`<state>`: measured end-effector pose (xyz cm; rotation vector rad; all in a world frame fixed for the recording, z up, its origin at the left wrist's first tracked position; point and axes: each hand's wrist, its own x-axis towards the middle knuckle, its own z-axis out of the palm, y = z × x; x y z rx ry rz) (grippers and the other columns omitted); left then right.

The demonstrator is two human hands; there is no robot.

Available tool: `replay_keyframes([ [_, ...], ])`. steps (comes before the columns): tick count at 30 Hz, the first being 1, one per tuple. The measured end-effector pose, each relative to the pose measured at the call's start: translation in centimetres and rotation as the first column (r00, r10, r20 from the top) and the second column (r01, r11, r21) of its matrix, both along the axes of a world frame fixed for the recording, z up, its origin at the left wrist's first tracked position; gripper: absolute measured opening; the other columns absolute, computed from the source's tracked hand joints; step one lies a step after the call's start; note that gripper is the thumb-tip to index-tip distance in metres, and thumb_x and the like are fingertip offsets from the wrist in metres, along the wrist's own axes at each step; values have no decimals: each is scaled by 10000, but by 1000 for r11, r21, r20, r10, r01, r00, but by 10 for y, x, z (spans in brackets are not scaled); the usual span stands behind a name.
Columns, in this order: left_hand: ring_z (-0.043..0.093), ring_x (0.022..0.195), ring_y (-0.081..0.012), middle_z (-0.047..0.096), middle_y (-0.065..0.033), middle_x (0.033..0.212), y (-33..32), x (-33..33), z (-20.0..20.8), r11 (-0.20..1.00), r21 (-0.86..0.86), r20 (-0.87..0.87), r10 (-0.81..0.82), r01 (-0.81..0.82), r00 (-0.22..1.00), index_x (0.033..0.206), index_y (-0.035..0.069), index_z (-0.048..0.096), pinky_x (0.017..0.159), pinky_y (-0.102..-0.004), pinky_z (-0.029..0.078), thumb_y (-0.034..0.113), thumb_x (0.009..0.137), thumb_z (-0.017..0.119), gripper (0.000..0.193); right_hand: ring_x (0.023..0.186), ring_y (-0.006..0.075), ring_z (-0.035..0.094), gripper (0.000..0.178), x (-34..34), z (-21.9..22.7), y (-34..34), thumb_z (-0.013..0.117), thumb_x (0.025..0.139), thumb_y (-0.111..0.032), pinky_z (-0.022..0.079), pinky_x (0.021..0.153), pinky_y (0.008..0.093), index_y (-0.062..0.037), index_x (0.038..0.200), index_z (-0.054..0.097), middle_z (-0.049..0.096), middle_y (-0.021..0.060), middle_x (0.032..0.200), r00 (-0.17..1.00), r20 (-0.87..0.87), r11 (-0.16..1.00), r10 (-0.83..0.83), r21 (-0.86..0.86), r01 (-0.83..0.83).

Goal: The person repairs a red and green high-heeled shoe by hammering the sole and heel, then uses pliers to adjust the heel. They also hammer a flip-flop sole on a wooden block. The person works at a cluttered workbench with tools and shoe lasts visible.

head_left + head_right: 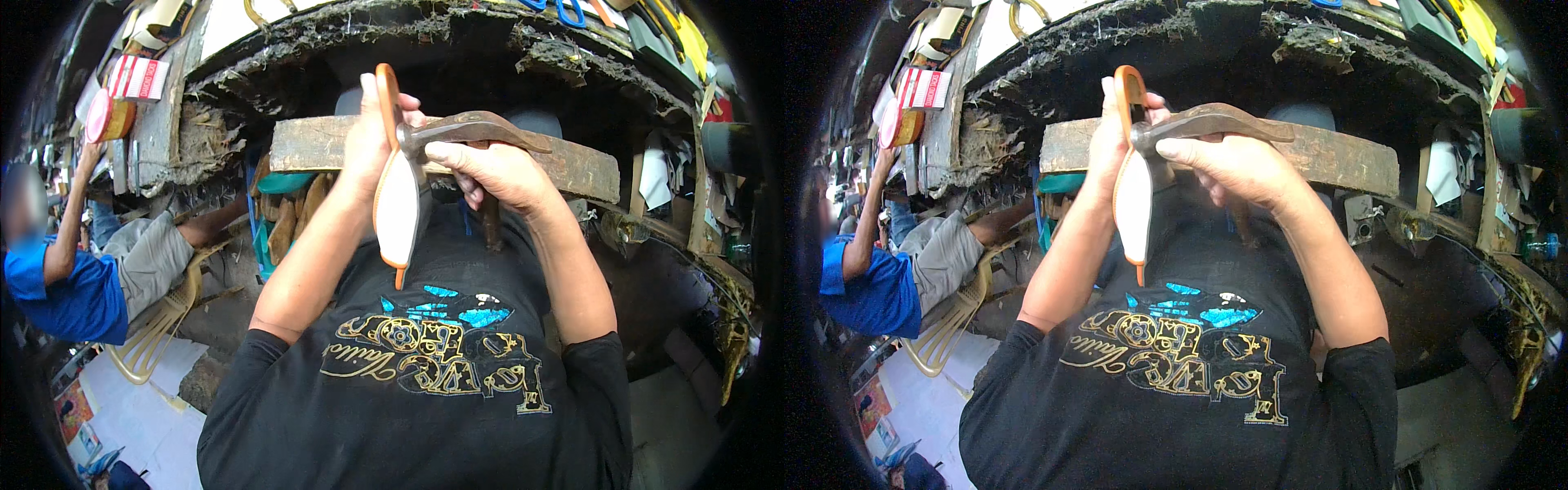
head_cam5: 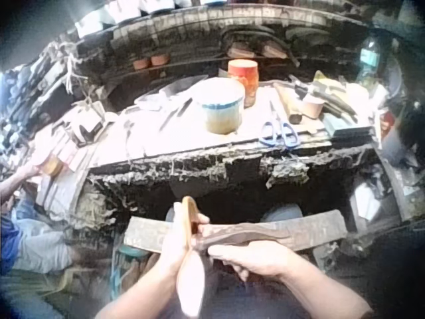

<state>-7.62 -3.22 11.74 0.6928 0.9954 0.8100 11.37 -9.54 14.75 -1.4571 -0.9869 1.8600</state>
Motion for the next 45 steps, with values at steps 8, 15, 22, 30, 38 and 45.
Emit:
replay_keyframes([
  [8,680,1000,-154,650,-65,1104,-36,-34,-9,929,42,114,-370,368,922,1368,28,471,918,-335,568,324,819,875,742,413,74,485,334,30,-5,-16,775,926,-367,399,389,240,-88,775,671,520,-30,535,971,-198,991,-134,-40,129],
  [15,718,881,-158,670,-55,1064,-42,-28,-14,946,16,265,-317,325,911,1320,84,471,754,-293,619,190,778,900,699,404,79,483,341,26,-13,-22,796,905,-366,387,380,241,-67,791,679,513,-27,515,961,-265,996,-74,-76,56],
  [22,656,1038,-122,610,-37,1146,-60,-30,-10,972,94,137,-225,214,965,1402,43,417,880,-272,577,312,759,934,868,445,74,477,457,22,3,-28,800,866,-489,383,421,249,-38,915,741,523,-28,548,999,-2,989,51,-136,-51],
  [30,568,1014,-129,552,-31,1111,-83,-40,-10,979,123,156,-179,160,971,1266,134,475,887,-275,507,317,916,794,507,475,77,501,488,20,7,-35,767,896,-499,391,432,250,-67,1124,751,572,-16,613,976,-54,976,213,-31,-215],
  [38,613,992,-246,566,-76,1072,-88,-50,-23,991,100,367,-119,88,922,1278,138,478,881,-409,557,342,957,745,465,854,203,705,343,11,16,-47,777,924,-319,561,794,348,-34,1115,752,761,124,984,947,50,875,318,369,-314],
  [45,661,1025,-226,624,-93,1129,-77,-68,-12,980,-3,207,-196,201,959,1378,66,460,894,-379,582,221,905,798,602,965,201,703,469,18,2,-45,841,843,-428,573,852,347,-63,1127,760,761,84,1054,960,59,949,273,146,-279],
])
